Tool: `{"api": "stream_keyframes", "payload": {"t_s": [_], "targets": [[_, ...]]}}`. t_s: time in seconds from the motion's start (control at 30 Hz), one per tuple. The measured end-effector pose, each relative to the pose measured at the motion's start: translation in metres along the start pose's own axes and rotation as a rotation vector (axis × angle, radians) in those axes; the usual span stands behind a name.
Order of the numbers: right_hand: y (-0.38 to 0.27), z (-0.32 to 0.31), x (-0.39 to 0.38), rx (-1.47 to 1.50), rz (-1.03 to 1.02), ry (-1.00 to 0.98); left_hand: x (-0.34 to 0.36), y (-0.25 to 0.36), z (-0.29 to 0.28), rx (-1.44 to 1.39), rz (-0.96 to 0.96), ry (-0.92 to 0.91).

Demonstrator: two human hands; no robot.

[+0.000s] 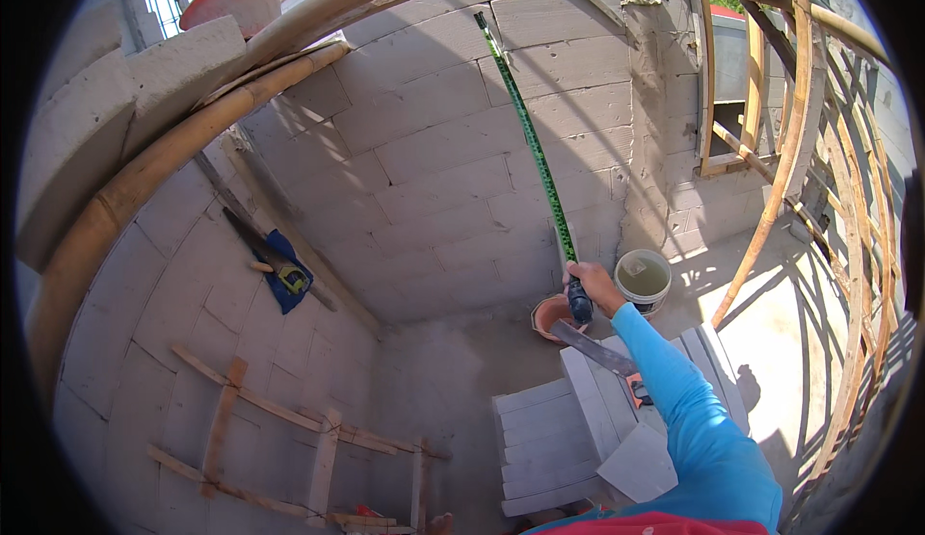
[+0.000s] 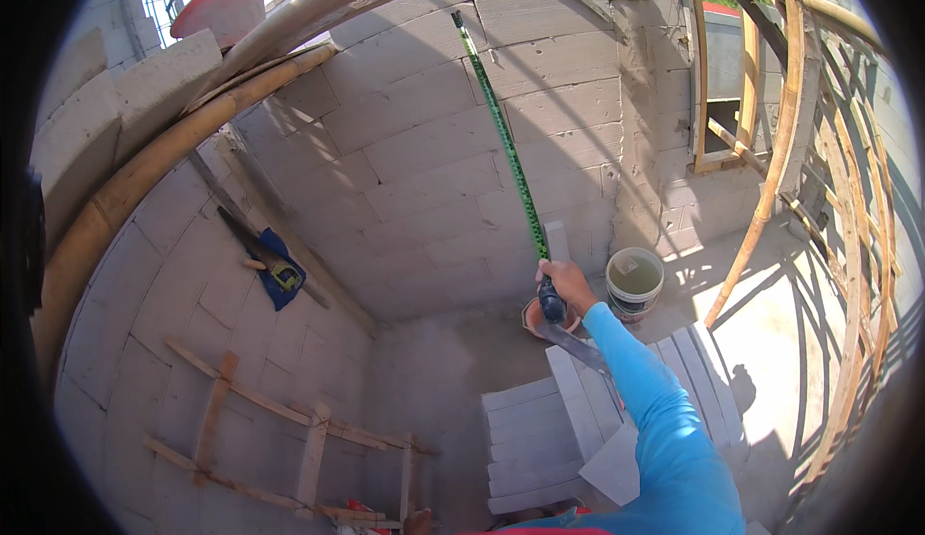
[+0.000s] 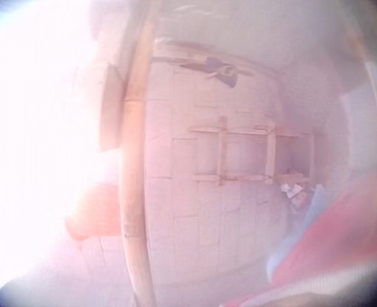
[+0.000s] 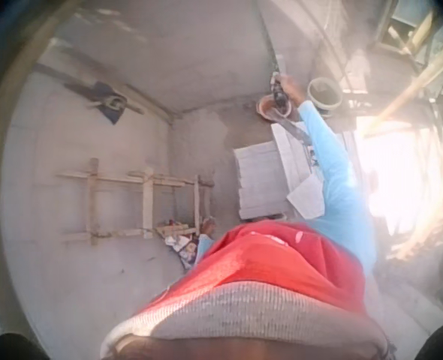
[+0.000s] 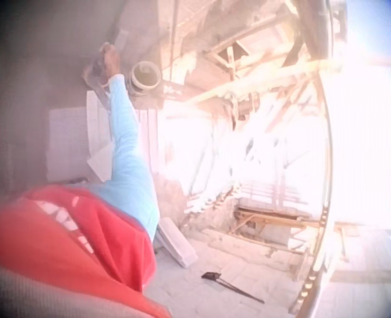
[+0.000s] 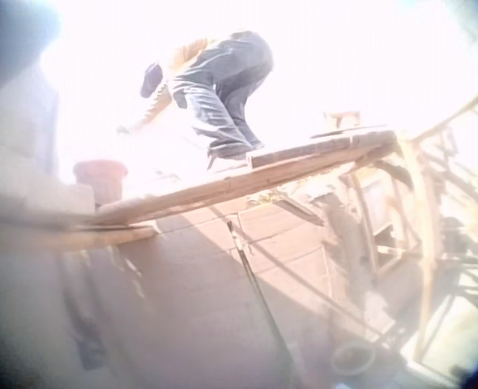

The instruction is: The person measures masonry blocks using a tape measure and cuts them with a hand saw.

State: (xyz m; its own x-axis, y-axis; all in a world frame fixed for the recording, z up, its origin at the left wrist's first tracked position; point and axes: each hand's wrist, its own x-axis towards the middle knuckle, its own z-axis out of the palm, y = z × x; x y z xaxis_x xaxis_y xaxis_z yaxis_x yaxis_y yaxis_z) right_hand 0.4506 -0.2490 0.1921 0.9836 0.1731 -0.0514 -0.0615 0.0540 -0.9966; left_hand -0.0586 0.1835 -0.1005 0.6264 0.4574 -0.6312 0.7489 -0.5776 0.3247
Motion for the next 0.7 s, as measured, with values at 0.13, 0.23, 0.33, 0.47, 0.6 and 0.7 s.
{"api": "stream_keyframes", "payload": {"t_s": [0.13, 0.23, 0.33, 0.47, 0.6, 0.7], "targets": [[-0.054, -0.002, 0.105, 0.232, -0.012, 0.025, -0.048, -0.025, 0.021, -0.213, -0.217, -0.083], [-0.083, 0.007, 0.153, 0.352, -0.041, 0.101, -0.065, -0.019, 0.017, -0.303, -0.254, -0.055], [-0.089, 0.015, 0.184, 0.39, -0.07, 0.126, -0.073, -0.01, 0.016, -0.368, -0.268, -0.037], [-0.095, 0.026, 0.213, 0.409, -0.041, 0.193, -0.08, 0.001, 0.016, -0.425, -0.268, -0.017], [-0.088, 0.02, 0.236, 0.442, -0.014, 0.202, -0.079, 0.009, 0.019, -0.453, -0.253, -0.014], [-0.078, 0.031, 0.235, 0.424, -0.002, 0.195, -0.088, 0.004, 0.022, -0.47, -0.275, -0.008]]}}
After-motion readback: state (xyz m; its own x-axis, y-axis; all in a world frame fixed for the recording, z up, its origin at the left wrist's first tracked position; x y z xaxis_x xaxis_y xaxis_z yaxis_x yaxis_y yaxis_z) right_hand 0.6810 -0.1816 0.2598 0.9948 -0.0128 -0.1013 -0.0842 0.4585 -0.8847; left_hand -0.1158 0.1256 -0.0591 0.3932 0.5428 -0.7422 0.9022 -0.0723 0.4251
